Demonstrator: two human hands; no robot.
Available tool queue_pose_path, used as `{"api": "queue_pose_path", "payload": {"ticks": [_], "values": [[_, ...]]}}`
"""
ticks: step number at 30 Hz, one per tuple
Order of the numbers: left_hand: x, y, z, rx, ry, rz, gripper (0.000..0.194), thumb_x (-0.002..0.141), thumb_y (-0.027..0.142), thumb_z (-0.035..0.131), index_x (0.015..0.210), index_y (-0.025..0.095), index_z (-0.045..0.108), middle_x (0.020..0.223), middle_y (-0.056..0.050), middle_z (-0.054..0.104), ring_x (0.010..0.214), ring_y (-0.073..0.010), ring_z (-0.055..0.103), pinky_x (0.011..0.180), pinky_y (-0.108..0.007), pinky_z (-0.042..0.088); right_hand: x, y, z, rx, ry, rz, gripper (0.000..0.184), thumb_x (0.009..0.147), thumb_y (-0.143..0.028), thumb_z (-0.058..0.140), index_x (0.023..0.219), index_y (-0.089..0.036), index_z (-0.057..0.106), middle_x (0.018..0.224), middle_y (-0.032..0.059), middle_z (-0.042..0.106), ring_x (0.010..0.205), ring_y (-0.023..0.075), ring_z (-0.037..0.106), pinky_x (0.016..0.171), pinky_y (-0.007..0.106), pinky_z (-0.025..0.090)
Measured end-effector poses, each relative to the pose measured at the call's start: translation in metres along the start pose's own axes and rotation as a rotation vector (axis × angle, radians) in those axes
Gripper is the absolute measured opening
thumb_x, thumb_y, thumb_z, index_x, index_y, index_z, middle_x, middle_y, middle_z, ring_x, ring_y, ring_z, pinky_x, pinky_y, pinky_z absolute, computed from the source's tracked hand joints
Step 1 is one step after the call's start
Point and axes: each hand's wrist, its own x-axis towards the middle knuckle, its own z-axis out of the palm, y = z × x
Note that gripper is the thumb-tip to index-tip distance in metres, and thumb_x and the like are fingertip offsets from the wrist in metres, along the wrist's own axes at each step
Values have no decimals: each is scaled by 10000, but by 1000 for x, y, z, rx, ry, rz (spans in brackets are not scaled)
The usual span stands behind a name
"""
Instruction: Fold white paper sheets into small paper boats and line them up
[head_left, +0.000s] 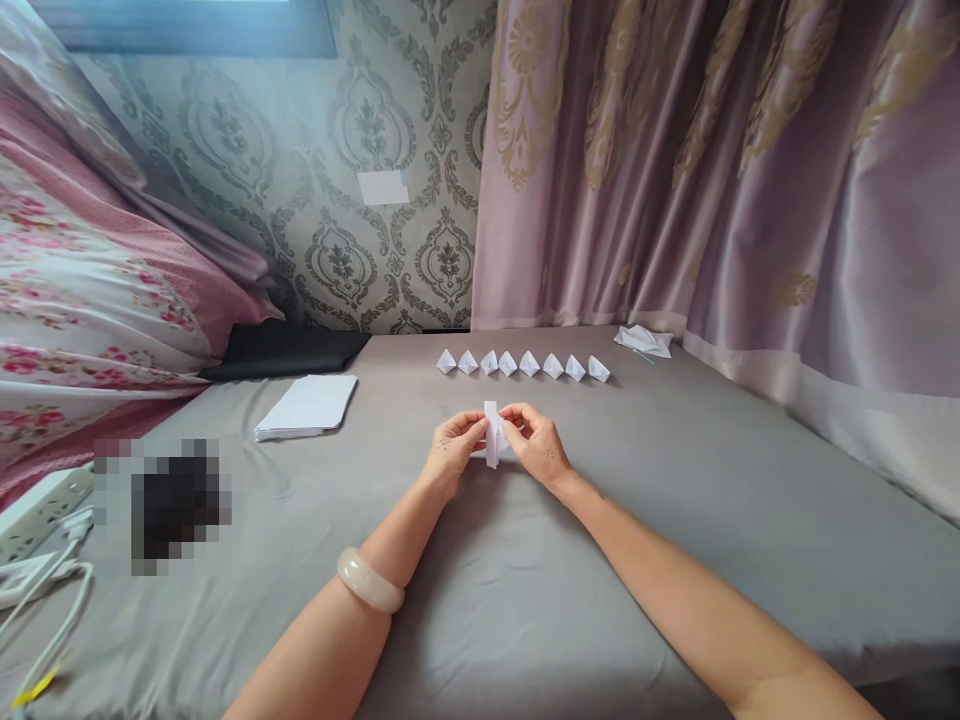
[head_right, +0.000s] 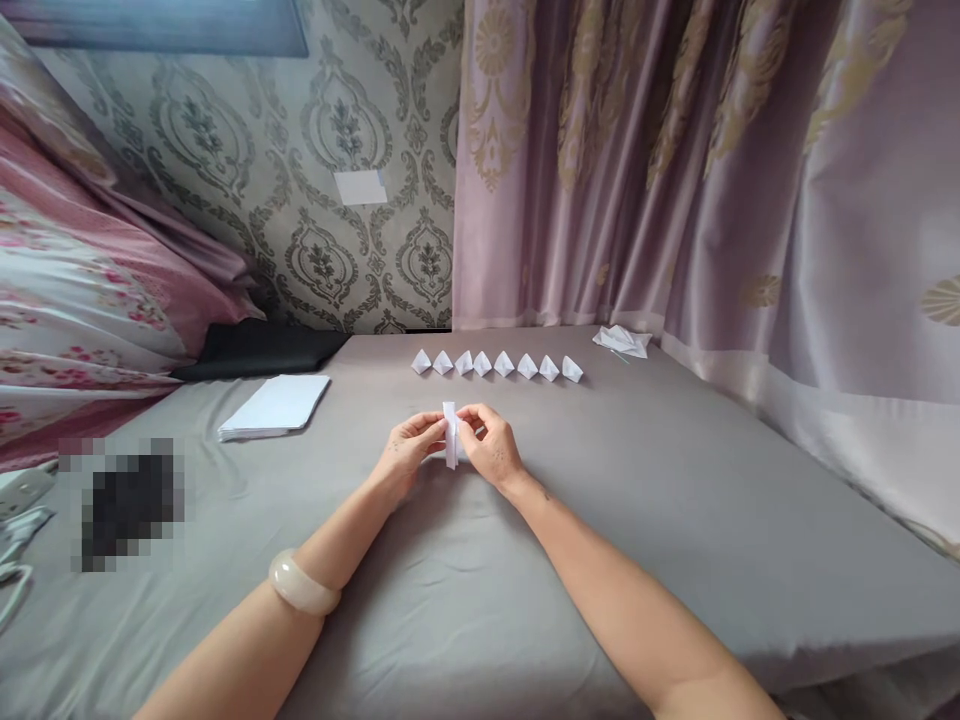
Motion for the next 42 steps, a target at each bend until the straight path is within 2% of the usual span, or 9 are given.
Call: {"api": "queue_pose_path", "payload": {"ticks": [6,9,12,16,20,26,33,38,42], "values": [[-2,1,4,-36,-117,2,318,638,393,798,836,159,710,789,-22,677,703,-124,600,726,-269,478,0,-3,-7,80,42,62,152,710,-291,604,816,-195,554,659,-21,570,595,131,539,558,247,435],[-4,3,5,-52,-165,-22,311,662,386,790,862,161,711,806,-29,677,727,-132,607,745,-276,485,-1,-7,-12,142,4,75,186,719,-311,608,855,-195,560,635,-33,552,559,124,519,534,245,430],[-6,6,5,-68,-208,-36,275,700,378,770,871,169,715,828,-31,678,748,-132,610,762,-280,485,-1,-11,-16,134,-35,67,162,745,-309,592,851,-187,603,662,-16,582,585,125,532,555,246,440],[-7,9,4,-78,-275,-43,238,737,366,745,871,170,721,857,-41,681,781,-143,618,779,-289,483,0,-14,-19,66,-33,-23,132,773,-294,568,781,-188,645,773,16,629,648,123,549,620,250,460],[-9,9,2,-88,-312,-67,237,739,362,750,861,161,723,844,-45,683,782,-145,617,787,-299,483,1,-16,-22,58,-72,-19,167,786,-327,581,741,-184,655,741,11,630,636,123,546,613,249,457],[-11,8,1,-75,-308,-93,214,720,323,771,834,145,736,825,-52,694,781,-135,616,771,-270,470,1,-18,-23,59,-78,-33,181,793,-347,614,797,-182,688,787,27,650,654,127,557,610,252,451],[-12,4,7,-175,-149,-96,220,702,335,785,849,176,745,849,-39,712,786,-118,614,735,-235,467,-2,-21,-21,57,-55,1,148,787,-339,646,818,-201,691,782,16,650,671,136,585,616,252,469],[-16,6,10,-230,-131,-134,183,720,317,771,829,172,745,844,-32,708,778,-115,621,701,-224,491,-3,-24,-20,18,-24,-92,64,811,-259,631,798,-217,678,766,1,627,651,119,562,594,241,454],[-20,11,12,-254,-143,-171,202,734,330,761,854,169,740,883,-49,706,807,-143,639,655,-235,524,-4,-27,-22,-28,-20,-200,78,842,-210,599,815,-228,670,773,5,616,682,124,567,597,244,460]]}}
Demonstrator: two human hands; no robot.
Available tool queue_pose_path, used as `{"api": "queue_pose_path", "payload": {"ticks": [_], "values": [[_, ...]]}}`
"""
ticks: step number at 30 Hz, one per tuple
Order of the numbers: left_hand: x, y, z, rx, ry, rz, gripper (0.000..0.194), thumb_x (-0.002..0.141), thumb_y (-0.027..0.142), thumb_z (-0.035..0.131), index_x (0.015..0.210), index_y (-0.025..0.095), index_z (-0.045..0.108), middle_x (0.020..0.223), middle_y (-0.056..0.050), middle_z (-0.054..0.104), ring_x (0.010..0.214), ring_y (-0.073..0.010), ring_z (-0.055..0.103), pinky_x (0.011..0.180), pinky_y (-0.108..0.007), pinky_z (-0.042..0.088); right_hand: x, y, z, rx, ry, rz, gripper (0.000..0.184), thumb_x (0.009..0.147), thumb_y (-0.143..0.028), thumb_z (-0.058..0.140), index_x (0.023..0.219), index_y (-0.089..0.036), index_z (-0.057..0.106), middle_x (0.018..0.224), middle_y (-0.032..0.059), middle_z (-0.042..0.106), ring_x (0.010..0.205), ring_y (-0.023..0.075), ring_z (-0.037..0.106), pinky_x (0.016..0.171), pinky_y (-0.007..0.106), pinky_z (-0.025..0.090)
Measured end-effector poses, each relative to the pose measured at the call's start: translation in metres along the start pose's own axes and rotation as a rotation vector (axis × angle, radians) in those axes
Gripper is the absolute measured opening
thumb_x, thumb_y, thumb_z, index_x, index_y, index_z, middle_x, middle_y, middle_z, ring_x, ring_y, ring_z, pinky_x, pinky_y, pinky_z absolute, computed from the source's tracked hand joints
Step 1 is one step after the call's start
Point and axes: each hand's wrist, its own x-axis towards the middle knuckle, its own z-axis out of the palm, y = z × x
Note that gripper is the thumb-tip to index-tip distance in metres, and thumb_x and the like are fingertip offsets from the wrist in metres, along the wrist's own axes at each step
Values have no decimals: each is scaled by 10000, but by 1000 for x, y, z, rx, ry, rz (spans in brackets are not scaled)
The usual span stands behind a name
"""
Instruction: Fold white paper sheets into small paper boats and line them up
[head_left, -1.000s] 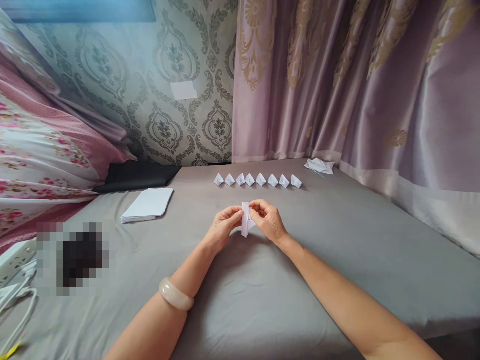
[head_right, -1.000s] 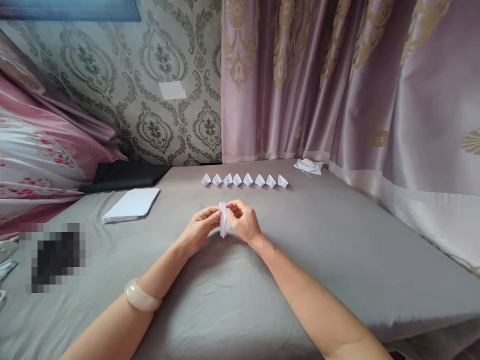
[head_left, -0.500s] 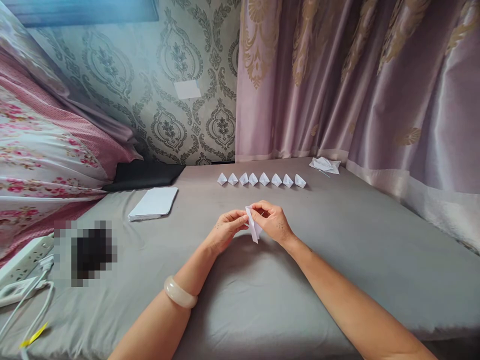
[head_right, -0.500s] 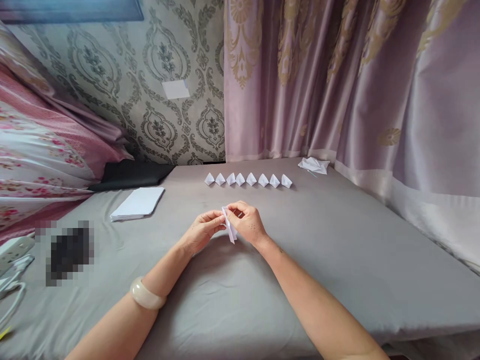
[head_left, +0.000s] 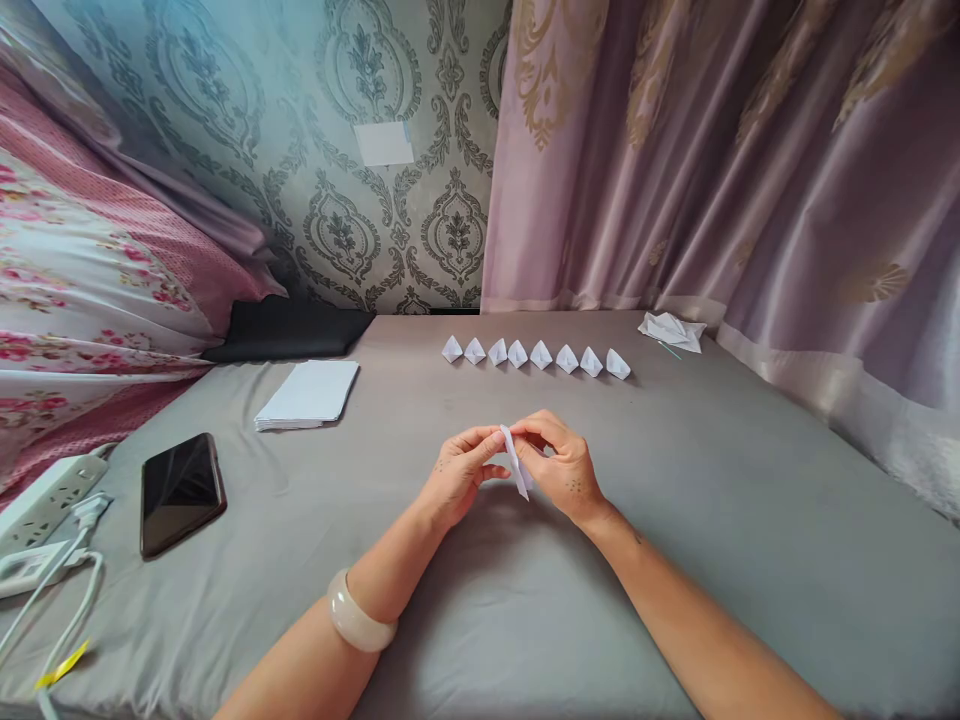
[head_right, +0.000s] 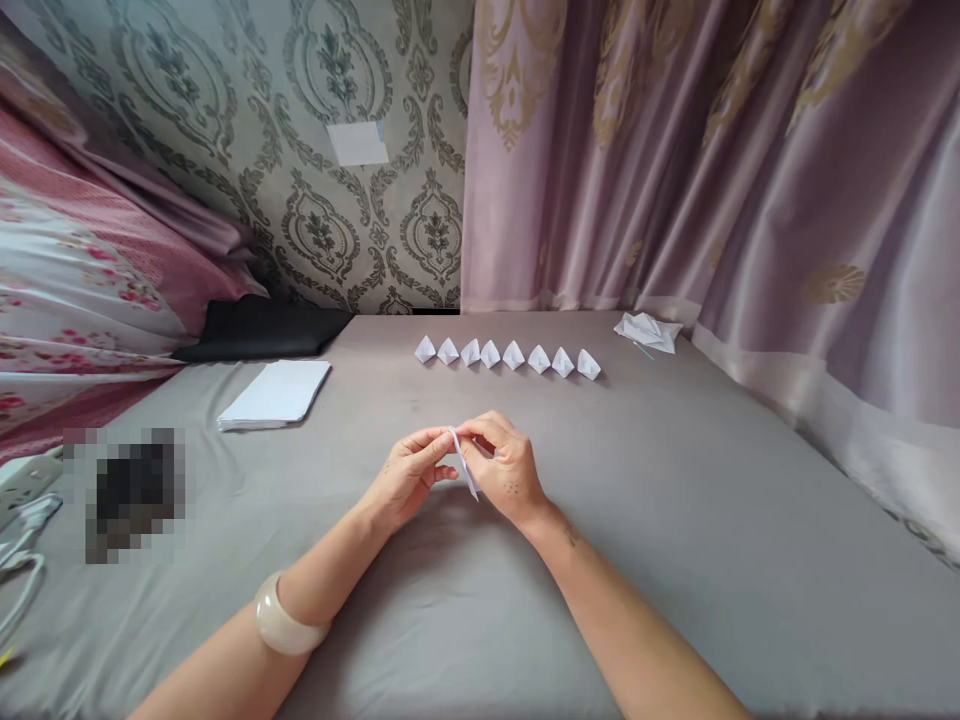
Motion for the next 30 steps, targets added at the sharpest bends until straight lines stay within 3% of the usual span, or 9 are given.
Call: {"api": "queue_pose_path", "payload": {"ticks": [6,18,30], "values": [[-5,4,3,-28,8,20,175,743,297,762,826,144,749,825,-52,706,827,-148,647,841,-301,539,0,-5,-6,-91,-58,-91,108,889,-207,552,881,-247,652,843,26,625,764,144,596,672,270,495],[-10,17,1,98,16,32,174,764,299,742,827,136,739,810,-50,704,811,-146,617,860,-319,505,-6,-5,-4,-346,-148,-233,165,940,-151,460,910,-215,609,882,56,619,766,137,581,682,256,467],[-9,17,-1,130,12,17,200,768,322,735,865,148,754,867,-59,718,843,-158,635,820,-295,523,-2,-12,-5,-224,-230,-141,159,891,-90,462,905,-195,581,904,52,589,775,136,572,695,251,480]]}}
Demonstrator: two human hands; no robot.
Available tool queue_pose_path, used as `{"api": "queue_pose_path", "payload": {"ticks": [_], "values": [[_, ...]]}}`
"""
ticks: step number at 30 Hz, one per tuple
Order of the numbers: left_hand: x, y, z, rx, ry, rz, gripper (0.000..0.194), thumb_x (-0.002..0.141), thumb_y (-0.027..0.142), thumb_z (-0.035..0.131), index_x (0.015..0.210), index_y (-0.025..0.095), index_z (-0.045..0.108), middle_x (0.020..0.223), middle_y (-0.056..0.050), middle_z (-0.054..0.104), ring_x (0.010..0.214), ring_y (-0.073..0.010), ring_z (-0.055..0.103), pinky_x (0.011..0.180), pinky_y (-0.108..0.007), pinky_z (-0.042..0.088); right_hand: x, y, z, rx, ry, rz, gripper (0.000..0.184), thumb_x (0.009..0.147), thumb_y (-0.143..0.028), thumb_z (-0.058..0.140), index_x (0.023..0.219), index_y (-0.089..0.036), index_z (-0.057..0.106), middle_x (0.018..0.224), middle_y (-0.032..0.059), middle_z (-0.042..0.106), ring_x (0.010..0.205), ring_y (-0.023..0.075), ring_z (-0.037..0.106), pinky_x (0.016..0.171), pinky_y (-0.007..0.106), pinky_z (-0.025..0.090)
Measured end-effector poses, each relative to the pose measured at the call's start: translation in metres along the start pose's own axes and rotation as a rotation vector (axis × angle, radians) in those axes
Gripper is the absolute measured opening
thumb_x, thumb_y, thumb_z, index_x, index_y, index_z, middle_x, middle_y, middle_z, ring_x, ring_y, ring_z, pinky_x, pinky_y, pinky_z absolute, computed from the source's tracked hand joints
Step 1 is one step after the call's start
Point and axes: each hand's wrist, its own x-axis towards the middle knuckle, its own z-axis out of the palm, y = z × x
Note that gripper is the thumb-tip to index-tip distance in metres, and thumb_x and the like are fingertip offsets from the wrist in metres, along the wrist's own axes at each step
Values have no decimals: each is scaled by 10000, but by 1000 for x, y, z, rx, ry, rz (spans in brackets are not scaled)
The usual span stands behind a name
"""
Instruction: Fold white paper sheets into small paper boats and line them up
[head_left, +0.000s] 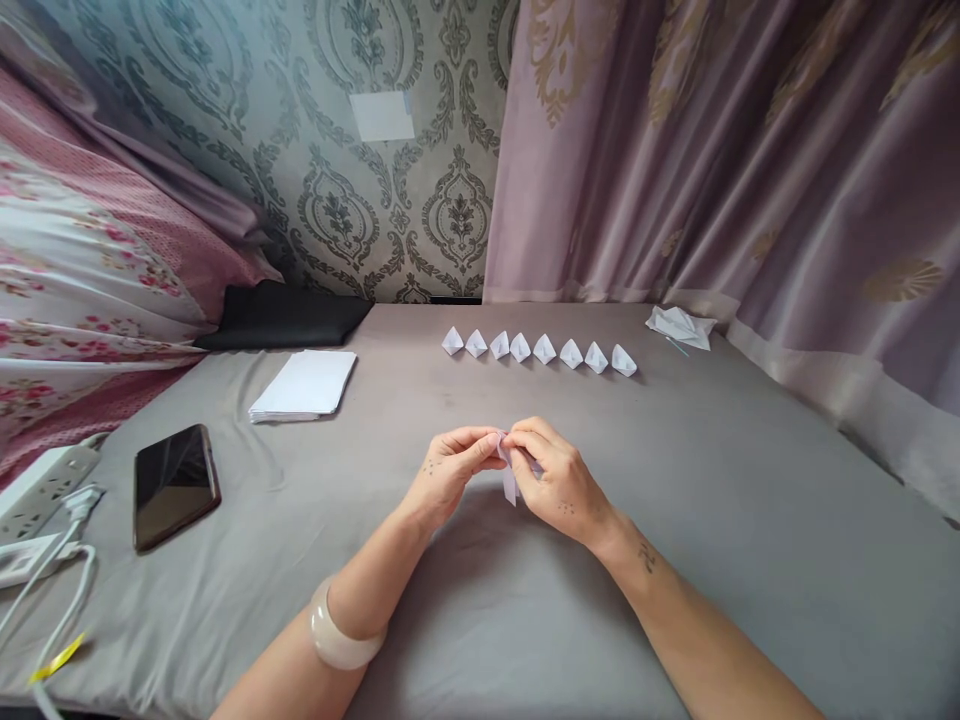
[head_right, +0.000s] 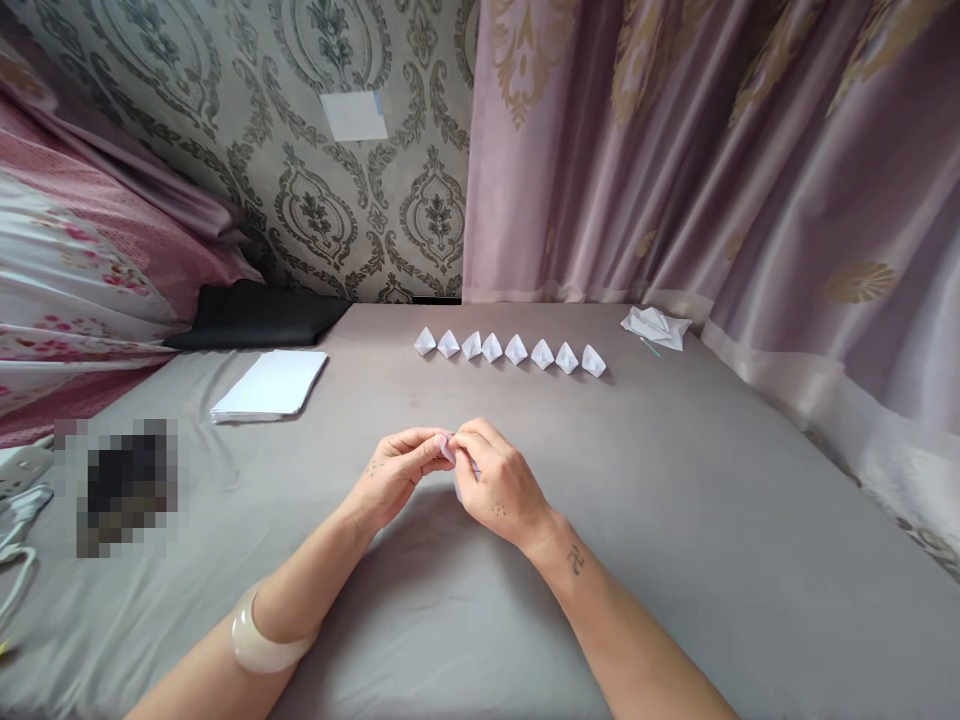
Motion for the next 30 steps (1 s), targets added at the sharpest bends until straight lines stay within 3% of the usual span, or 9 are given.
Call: {"api": "queue_pose_path", "payload": {"ticks": [11,19,23,30], "values": [[-1,-5,1,58,-31,62,192,815,327,682,860,145,723,845,-52,685,829,-165,626,857,-345,511,-2,-3,-2,-29,31,5,148,856,-111,465,831,-187,589,846,55,592,742,145,564,688,270,475],[-5,-3,6,69,-50,63,194,825,339,668,856,153,715,851,-45,674,854,-171,620,868,-352,507,2,-5,-2,169,154,213,229,844,-195,542,616,-195,519,688,15,597,615,119,547,594,253,451],[-5,-4,6,86,-47,67,188,832,334,662,856,158,725,834,-34,674,826,-154,614,851,-335,514,3,-6,-1,266,147,379,172,811,-263,616,671,-198,538,637,-12,589,581,121,561,581,250,469],[-5,-3,5,173,8,102,209,787,339,712,881,158,756,855,-58,727,801,-173,651,817,-330,532,5,-7,-7,345,94,401,121,831,-271,605,781,-193,682,757,13,657,667,126,604,629,242,492]]}}
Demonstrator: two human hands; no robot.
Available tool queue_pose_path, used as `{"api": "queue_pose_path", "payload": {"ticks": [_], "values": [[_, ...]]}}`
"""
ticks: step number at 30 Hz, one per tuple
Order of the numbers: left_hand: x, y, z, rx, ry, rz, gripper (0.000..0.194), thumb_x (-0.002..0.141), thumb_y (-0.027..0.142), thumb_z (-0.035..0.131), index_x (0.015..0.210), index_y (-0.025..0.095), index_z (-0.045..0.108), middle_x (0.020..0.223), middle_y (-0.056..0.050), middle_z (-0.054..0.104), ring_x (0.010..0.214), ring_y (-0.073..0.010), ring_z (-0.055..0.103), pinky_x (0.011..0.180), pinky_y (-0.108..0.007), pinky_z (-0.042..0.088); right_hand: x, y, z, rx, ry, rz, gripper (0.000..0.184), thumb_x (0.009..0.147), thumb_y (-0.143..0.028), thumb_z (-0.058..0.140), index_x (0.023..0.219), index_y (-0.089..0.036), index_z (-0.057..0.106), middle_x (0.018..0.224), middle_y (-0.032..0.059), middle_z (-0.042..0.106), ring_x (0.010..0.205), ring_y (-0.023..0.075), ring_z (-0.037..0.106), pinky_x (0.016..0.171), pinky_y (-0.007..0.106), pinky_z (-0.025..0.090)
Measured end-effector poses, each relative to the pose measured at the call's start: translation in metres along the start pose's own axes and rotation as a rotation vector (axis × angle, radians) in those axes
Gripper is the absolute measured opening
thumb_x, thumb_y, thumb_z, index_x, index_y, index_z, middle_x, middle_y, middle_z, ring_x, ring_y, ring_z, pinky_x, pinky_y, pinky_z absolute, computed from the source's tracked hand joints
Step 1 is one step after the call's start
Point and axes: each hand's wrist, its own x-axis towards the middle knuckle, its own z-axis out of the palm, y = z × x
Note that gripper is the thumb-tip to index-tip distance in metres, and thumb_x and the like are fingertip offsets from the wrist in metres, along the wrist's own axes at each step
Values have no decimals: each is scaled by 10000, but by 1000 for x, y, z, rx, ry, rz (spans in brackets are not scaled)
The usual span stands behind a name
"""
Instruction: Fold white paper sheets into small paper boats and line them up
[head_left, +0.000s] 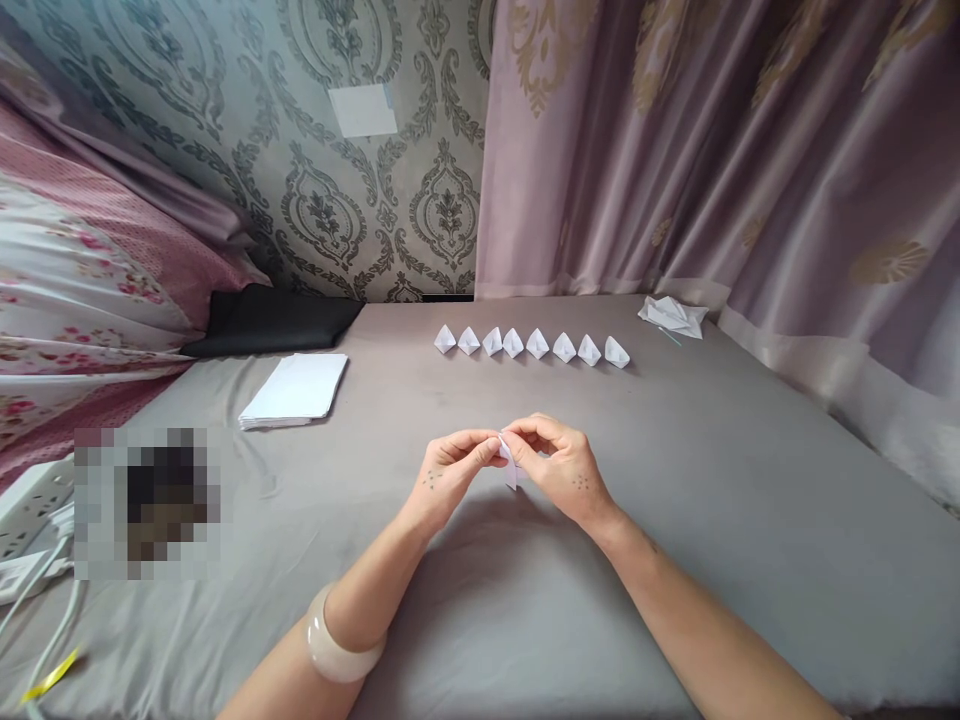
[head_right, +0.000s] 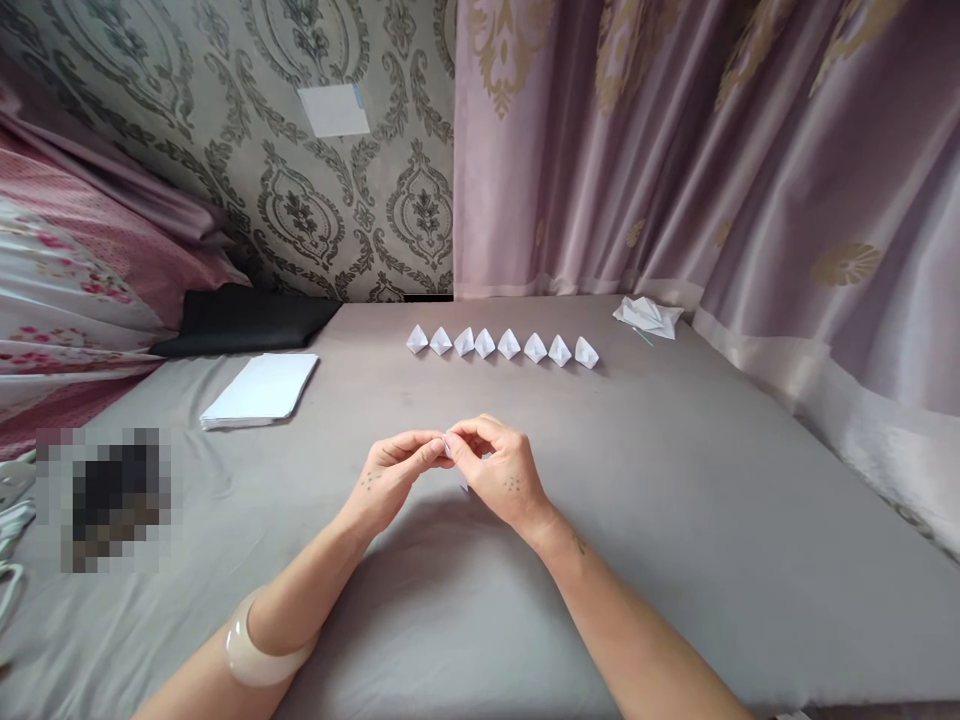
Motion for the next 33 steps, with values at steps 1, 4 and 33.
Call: {"api": "queue_pose_path", "payload": {"ticks": [1,4,33], "values": [[0,1,0,12,11,0,213,777,341,721,876,157,759,852,-61,732,793,-176,657,812,-332,534,0,-1,-1,2,-7,-2,122,832,-267,607,787,-197,696,764,14,658,667,124,600,622,238,489],[-1,4,2,26,41,-21,218,755,348,740,843,150,763,817,-64,735,761,-177,664,797,-332,541,0,-2,-3,-19,-25,-22,124,833,-250,611,773,-207,711,758,10,653,653,117,581,604,236,476],[-1,7,4,-3,95,-32,201,744,355,739,768,155,738,750,-37,686,697,-143,608,729,-297,525,-4,-5,0,-93,-59,-40,99,859,-278,570,825,-201,622,788,20,645,720,139,617,705,266,523]]}}
